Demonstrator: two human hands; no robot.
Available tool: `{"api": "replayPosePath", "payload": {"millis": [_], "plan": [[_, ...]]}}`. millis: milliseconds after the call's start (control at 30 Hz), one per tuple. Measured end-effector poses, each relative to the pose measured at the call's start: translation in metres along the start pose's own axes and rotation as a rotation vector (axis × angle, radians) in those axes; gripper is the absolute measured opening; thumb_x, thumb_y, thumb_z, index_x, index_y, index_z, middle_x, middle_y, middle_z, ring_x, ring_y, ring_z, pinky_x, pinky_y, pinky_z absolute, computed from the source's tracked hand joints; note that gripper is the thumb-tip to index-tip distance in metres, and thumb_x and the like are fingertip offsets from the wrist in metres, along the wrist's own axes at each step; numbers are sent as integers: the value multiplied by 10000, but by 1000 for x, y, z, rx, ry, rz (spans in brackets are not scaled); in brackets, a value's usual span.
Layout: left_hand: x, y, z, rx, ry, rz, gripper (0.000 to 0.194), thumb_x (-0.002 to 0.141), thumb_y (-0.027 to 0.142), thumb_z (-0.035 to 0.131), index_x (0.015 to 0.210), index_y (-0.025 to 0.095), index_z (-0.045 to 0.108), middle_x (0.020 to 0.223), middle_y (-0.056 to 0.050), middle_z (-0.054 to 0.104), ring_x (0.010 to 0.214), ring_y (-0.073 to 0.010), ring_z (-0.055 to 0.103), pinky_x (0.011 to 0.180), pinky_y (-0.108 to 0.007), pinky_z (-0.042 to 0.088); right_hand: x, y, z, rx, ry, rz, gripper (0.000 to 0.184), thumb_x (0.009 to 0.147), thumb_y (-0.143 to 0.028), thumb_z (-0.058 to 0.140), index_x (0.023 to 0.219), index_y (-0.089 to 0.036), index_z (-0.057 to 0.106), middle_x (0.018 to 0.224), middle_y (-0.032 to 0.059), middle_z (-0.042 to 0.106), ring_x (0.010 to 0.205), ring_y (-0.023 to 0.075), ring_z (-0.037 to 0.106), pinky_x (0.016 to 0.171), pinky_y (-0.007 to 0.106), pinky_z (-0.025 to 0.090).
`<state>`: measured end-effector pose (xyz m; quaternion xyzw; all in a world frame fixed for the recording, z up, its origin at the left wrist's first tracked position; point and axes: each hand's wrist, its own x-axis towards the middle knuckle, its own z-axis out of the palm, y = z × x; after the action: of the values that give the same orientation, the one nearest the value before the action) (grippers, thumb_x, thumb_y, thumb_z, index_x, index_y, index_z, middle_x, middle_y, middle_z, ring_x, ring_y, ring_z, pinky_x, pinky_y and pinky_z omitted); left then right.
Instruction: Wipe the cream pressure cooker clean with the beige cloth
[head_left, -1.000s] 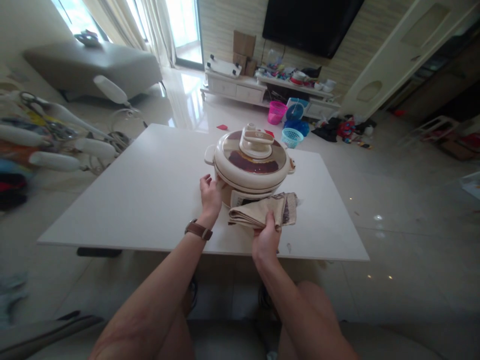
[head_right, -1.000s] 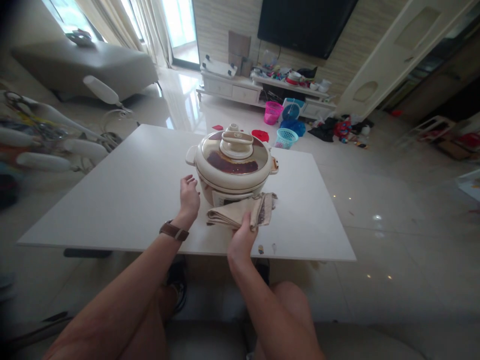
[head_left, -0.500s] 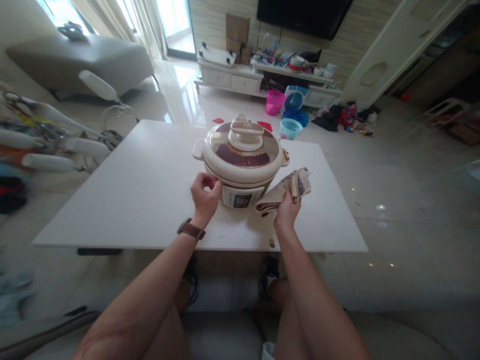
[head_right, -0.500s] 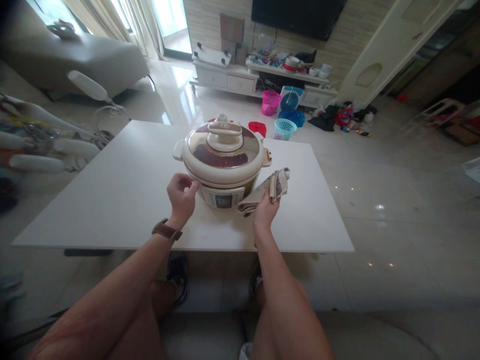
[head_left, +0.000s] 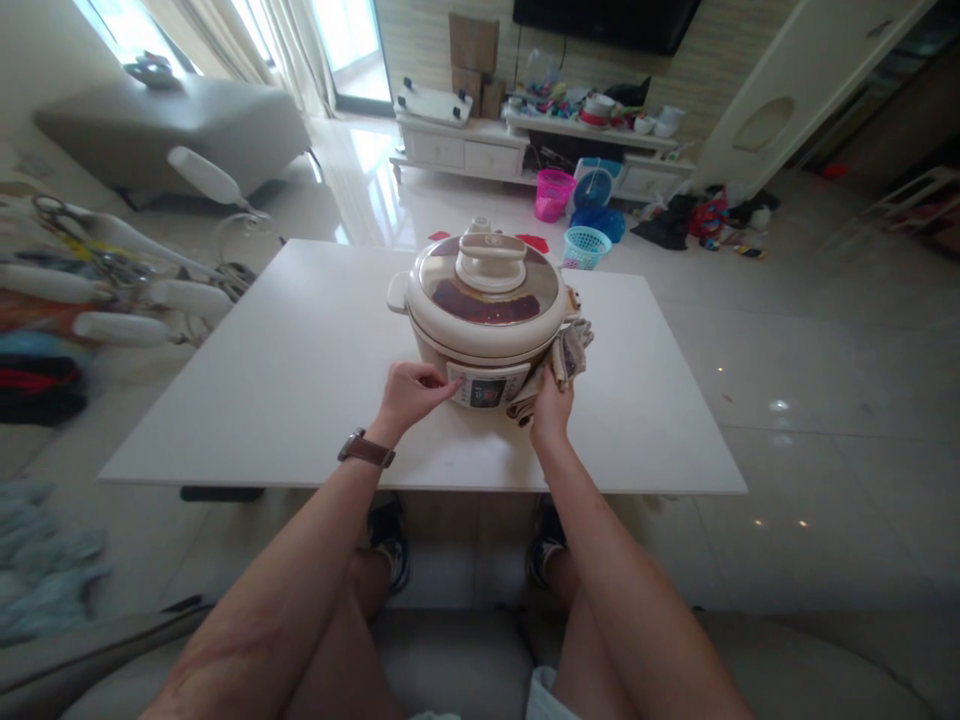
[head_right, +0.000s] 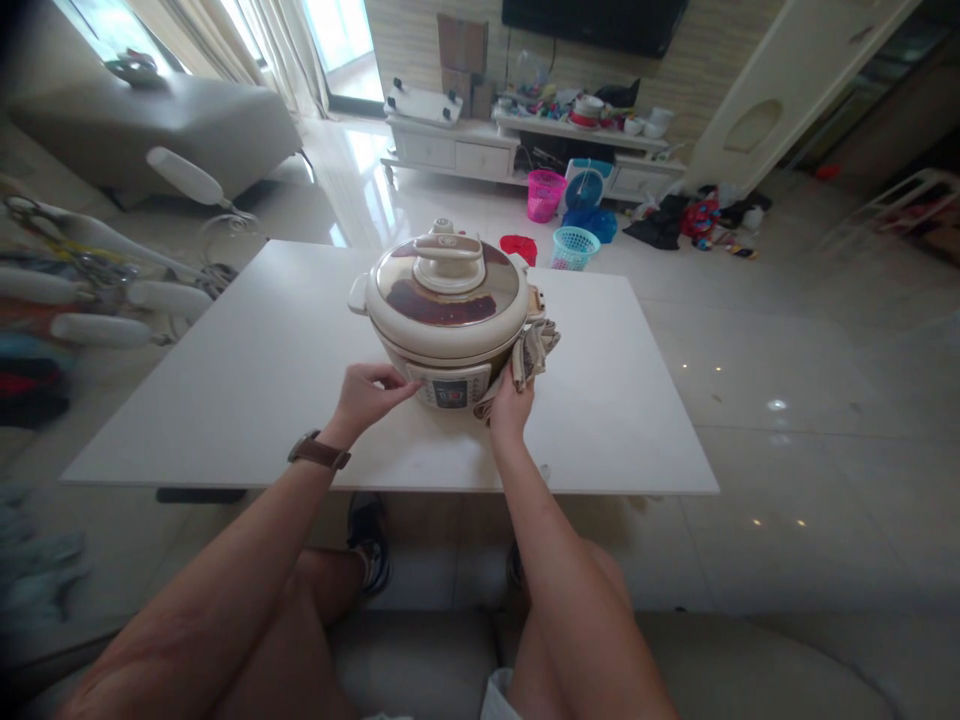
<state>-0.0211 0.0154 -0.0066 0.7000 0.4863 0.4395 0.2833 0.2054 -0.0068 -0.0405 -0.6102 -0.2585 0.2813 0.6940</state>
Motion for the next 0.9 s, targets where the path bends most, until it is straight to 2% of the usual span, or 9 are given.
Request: {"api": "replayPosePath", "payload": {"millis": [200,433,900], "plan": [[5,0,4,-43,-38,-30,363,735,446,827,540,167,700,500,-21,634,488,-114,521,491,-236,376,-1,3,1,-13,15,17,502,882,-473,641,1289,-185,695,1356,116,728,1311,275,654,1160,506,488],[2,4,4,-20,-3,-44,380,745,440,820,525,167,675,483,0,592,486,-98,463,488,-240,332,-3,3,1,-44,26,-22,520,869,-460,649,1301,-174,691,1389,118,714,1330,267,638,1207,501,434],[4,-1,10,-70,-1,-89,354,715,416,837,526,179,653,484,23,553,483,-97,441,488,-244,340,-11,1,5,-59,59,6,535,824,-424,648,1288,-159,674,1372,137,714,1324,275,640,1204,476,432]]}}
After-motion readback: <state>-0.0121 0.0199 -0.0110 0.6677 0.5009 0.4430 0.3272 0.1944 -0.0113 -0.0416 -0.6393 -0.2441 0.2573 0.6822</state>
